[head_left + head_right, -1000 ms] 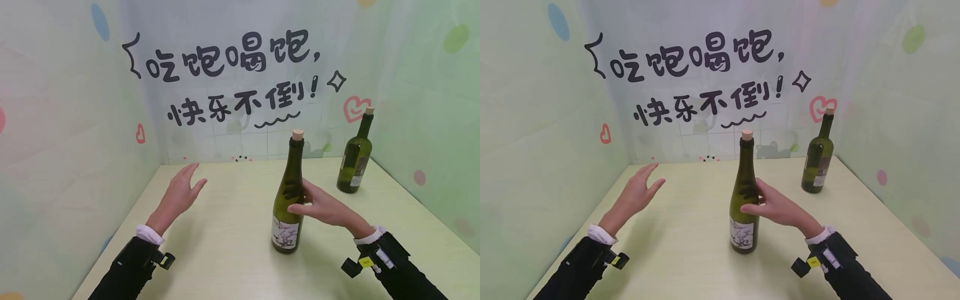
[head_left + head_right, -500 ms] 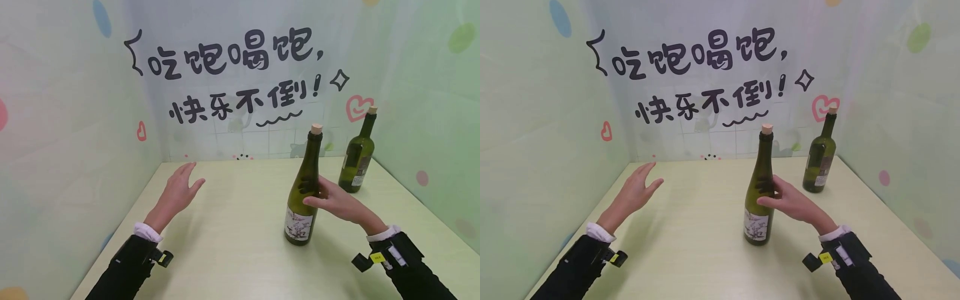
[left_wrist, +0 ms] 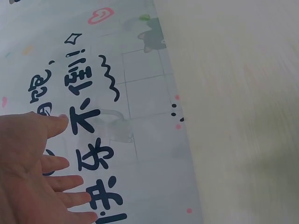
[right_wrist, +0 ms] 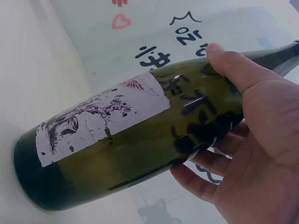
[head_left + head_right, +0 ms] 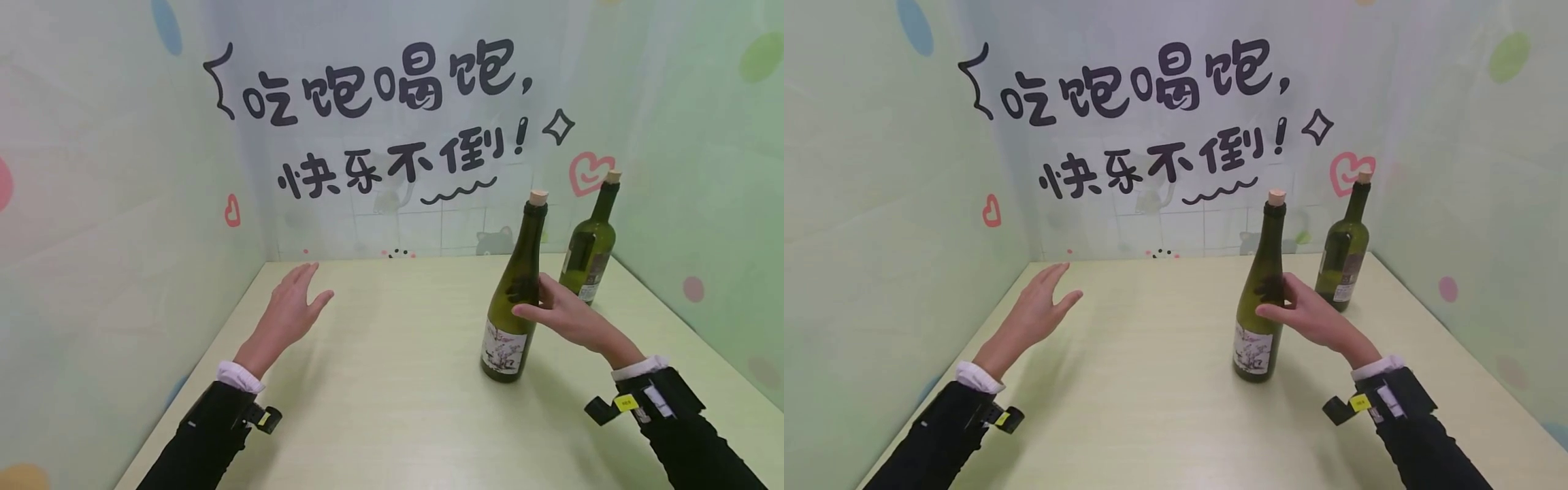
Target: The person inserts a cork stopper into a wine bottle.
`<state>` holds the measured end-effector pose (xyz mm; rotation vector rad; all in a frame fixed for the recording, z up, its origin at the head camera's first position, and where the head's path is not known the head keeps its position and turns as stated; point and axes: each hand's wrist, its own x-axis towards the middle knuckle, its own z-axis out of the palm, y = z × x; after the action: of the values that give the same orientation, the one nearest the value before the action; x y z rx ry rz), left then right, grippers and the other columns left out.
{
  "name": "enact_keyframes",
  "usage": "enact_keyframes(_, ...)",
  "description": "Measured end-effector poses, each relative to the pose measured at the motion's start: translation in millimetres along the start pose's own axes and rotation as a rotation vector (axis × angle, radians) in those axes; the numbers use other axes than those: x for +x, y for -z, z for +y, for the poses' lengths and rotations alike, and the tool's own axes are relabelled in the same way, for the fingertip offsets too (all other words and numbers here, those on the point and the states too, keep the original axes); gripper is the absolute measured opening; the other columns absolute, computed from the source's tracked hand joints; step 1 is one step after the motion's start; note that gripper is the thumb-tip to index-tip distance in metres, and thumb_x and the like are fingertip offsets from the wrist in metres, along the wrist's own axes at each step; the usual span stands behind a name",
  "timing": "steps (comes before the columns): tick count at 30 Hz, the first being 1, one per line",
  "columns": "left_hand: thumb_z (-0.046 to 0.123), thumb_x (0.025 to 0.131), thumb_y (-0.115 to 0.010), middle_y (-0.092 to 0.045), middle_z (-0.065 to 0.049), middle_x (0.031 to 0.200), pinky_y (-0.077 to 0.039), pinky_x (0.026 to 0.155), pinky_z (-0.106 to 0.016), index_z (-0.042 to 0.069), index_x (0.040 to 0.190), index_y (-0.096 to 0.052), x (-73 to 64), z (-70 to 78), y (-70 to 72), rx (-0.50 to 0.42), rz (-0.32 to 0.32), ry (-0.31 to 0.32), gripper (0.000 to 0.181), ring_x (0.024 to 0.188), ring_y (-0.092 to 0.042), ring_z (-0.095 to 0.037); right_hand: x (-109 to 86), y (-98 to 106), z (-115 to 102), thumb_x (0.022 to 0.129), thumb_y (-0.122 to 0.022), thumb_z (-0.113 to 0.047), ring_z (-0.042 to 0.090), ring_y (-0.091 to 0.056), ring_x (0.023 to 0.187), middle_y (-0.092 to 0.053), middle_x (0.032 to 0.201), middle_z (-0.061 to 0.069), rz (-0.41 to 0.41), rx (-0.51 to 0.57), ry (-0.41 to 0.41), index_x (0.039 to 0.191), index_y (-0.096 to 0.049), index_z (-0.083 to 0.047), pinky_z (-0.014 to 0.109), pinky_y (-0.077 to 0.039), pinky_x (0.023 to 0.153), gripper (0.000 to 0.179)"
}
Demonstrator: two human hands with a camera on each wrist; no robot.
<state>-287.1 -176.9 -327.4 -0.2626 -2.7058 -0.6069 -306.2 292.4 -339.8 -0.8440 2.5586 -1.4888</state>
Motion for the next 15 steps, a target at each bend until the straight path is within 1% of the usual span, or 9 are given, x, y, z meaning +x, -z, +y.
enact_keyframes(2, 0.033, 0.095, -0.058, -0.032, -0.021, 0.149, -0.022, 0.108, -0.056, -0.001, 0.149, -0.033, -0.1, -1.3, -0.7, 0.000, 0.002, -0.002, 0.069, 0.137, -0.029, -0.039, 1.7, 5, 4, 0.094, -0.061, -0.029, 0.040, -0.038, 0.131, -0.041, 0.142, 0.015, 0.010, -0.013, -0.007, 0.150, -0.022, -0.008, 0.058, -0.035, 0.099, 0.071)
enact_keyframes(8, 0.033, 0.095, -0.057, -0.032, -0.023, 0.149, -0.022, 0.108, -0.056, -0.002, 0.148, -0.033, -0.3, -6.5, -4.4, 0.014, 0.000, -0.005, 0.069, 0.137, -0.029, -0.040, 5.2, 19, 15, 0.094, -0.058, -0.036, 0.041, -0.038, 0.131, -0.043, 0.140, 0.016, 0.032, -0.068, -0.056, 0.148, -0.026, -0.006, 0.060, -0.033, 0.099, 0.069)
enact_keyframes(15, 0.033, 0.094, -0.058, -0.033, -0.024, 0.148, -0.023, 0.107, -0.057, -0.003, 0.148, -0.034, -2.1, -7.7, -6.5, 0.024, -0.005, -0.010, 0.069, 0.136, -0.030, -0.041, 12.7, 31, 25, 0.093, -0.058, -0.041, 0.039, -0.041, 0.128, -0.045, 0.138, 0.018, 0.052, -0.084, -0.089, 0.145, -0.030, -0.004, 0.061, -0.032, 0.099, 0.069)
